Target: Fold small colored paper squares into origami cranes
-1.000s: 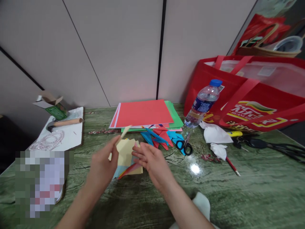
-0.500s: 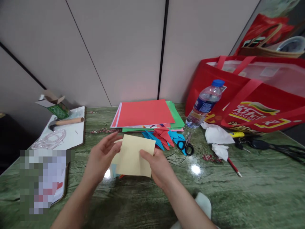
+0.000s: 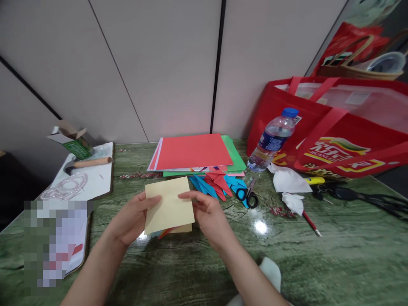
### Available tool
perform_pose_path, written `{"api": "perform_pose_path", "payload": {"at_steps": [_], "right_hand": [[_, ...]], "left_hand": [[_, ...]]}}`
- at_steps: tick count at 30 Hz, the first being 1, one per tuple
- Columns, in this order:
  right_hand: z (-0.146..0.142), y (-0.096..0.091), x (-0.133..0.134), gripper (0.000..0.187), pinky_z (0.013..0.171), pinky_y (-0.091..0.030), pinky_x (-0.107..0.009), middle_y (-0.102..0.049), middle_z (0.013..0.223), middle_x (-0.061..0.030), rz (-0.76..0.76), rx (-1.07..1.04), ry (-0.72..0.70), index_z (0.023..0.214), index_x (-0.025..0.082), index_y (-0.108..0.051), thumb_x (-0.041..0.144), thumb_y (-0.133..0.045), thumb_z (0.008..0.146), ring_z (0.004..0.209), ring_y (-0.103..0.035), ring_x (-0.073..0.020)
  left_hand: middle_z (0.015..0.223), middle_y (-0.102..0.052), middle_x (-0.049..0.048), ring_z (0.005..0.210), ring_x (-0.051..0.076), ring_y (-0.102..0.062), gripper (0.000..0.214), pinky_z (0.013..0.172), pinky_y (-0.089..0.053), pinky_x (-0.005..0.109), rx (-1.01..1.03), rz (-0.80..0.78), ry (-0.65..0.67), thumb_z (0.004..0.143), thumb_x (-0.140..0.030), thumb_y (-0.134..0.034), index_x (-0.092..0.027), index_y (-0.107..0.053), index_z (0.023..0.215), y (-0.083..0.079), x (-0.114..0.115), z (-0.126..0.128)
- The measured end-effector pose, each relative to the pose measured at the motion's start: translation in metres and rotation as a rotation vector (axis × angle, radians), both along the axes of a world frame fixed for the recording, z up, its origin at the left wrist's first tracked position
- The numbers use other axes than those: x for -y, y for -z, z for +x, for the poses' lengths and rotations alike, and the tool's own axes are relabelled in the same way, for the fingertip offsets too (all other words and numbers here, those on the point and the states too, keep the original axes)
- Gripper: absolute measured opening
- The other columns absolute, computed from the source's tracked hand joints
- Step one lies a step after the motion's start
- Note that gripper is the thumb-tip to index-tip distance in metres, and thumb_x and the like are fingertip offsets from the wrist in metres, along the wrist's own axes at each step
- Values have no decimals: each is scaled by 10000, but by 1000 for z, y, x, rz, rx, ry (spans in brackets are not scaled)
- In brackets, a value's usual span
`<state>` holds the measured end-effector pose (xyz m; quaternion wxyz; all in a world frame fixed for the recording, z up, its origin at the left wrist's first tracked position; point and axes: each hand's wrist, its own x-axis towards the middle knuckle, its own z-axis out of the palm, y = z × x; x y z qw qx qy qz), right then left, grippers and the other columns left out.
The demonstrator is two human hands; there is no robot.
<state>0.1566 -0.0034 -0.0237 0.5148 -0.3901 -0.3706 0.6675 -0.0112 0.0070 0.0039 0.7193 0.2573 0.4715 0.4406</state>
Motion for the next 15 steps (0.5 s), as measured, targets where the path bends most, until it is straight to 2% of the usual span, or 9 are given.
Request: {"api": "perform_pose_path", "payload": {"at_steps": [3, 5, 7, 11, 15], "right_hand": [[-1, 1, 2, 226, 742, -492, -273, -657, 913, -15, 100, 87, -101, 787, 225, -727, 146, -721, 576, 867, -624, -180], [-2, 1, 2, 267, 740, -496, -280, -631, 933, -21, 146, 139, -113, 799, 233, -730, 154, -755, 545, 894, -612, -192], [-2, 1, 1, 228, 728, -497, -283, -617, 921, -33, 188, 194, -67, 768, 222, -733, 190, -770, 545, 887, -603, -196], [1, 2, -1, 83, 705, -494, -294, -612, 804, -39, 257, 301, 35, 669, 209, -728, 263, -747, 609, 795, -592, -186], [0, 0, 2, 123, 744, -502, -307, -615, 968, -52, 312, 237, -31, 688, 244, -730, 278, -774, 578, 898, -597, -212]], "left_hand": [[803, -733, 120, 666, 209, -682, 293, 571, -534, 278, 0, 0, -10, 702, -100, -605, -95, -621, 994, 0, -1, 2], [808, -732, 120, 641, 206, -680, 304, 539, -530, 268, -15, 17, 1, 703, -108, -612, -93, -614, 1006, 1, 0, 3], [843, -729, 126, 652, 207, -680, 312, 535, -530, 263, -25, 33, 31, 695, -105, -627, -87, -610, 1006, 0, 1, 3], [939, -709, 140, 754, 219, -675, 271, 627, -545, 291, 1, 54, 105, 710, -105, -626, -82, -612, 979, -1, 3, 5], [809, -724, 130, 550, 193, -662, 248, 456, -513, 263, -52, -35, 37, 751, -116, -560, -79, -603, 992, 1, 1, 4]]}}
